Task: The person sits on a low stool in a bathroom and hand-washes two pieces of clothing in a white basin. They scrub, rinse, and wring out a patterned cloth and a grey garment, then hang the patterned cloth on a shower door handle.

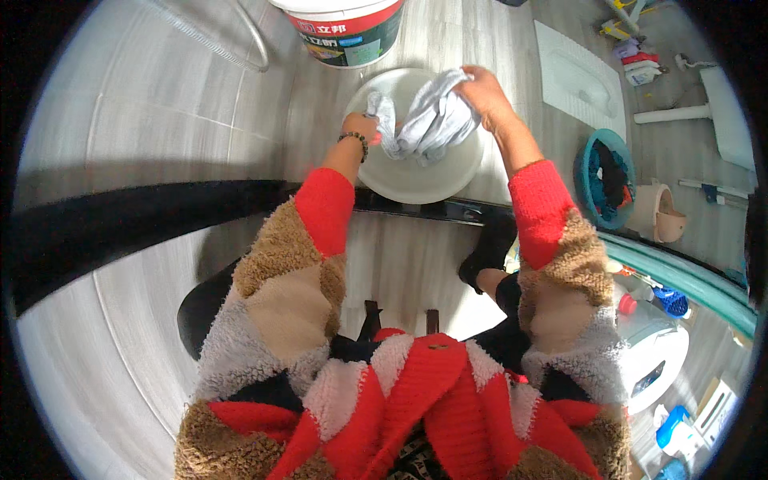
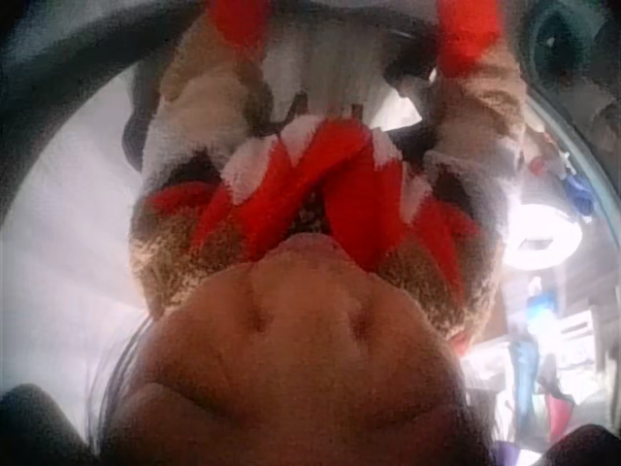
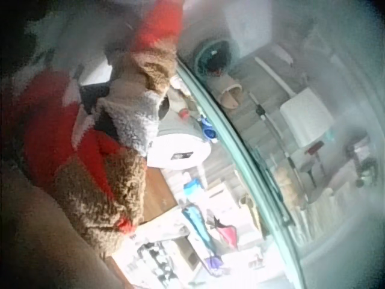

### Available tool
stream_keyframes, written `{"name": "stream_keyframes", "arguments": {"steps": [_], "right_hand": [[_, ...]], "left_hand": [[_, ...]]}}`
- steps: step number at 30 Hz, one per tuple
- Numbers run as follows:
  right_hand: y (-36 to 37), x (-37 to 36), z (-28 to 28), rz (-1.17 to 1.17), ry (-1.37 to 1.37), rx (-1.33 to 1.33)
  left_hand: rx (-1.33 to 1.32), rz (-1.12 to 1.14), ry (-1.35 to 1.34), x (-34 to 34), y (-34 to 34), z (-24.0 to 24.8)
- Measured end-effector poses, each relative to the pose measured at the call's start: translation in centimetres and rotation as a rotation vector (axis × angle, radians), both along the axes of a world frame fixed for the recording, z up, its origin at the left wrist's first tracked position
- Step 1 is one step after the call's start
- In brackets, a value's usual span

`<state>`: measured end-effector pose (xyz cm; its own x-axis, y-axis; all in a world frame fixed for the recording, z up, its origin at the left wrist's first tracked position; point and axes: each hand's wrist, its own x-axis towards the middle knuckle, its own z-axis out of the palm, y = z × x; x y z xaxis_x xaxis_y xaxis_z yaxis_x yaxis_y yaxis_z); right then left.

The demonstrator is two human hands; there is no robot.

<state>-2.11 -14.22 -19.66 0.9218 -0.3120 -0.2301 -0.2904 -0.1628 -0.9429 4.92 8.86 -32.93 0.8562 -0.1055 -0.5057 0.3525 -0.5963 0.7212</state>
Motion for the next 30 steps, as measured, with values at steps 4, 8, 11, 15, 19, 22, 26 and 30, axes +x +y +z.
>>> {"name": "stream_keyframes", "arguments": {"steps": [4, 8, 11, 15, 19, 22, 26, 30], "right_hand": [[-2.2, -4.3, -7.2, -0.031, 0.148, 0.056], [-3.9, -8.7, -14.5, 0.020, 0.109, -0.478], [-0.5, -11.2, -17.7, 0.041, 0.166, -0.613], [2.7, -11.0, -19.8, 0.212, 0.335, -0.771], [0.2, -8.7, -20.5, 0.381, 0.513, -0.722], [-1.5, -7.5, -18.6, 0.322, 0.594, -0.763], [-2.9, -7.0, -9.7, 0.295, 0.435, -0.740], [-2.1, -8.8, 1.2, 0.279, 0.191, -0.754]], "left_hand": [[0.465, -0.252, -0.316, -6.2, -2.6, 0.8], [0.622, -0.488, -0.528, -14.1, -6.2, 1.1], [0.691, -0.653, -0.463, -16.3, -6.4, -0.1], [0.909, -0.772, -0.333, -16.2, -5.5, -3.0], [0.860, -0.853, -0.264, -14.6, -4.1, -4.4], [0.610, -0.713, -0.138, -12.5, -3.7, -4.6], [0.367, -0.207, -0.025, -11.7, -2.7, -3.7], [-0.158, 0.214, 0.443, -14.0, -2.7, -0.2]]}}
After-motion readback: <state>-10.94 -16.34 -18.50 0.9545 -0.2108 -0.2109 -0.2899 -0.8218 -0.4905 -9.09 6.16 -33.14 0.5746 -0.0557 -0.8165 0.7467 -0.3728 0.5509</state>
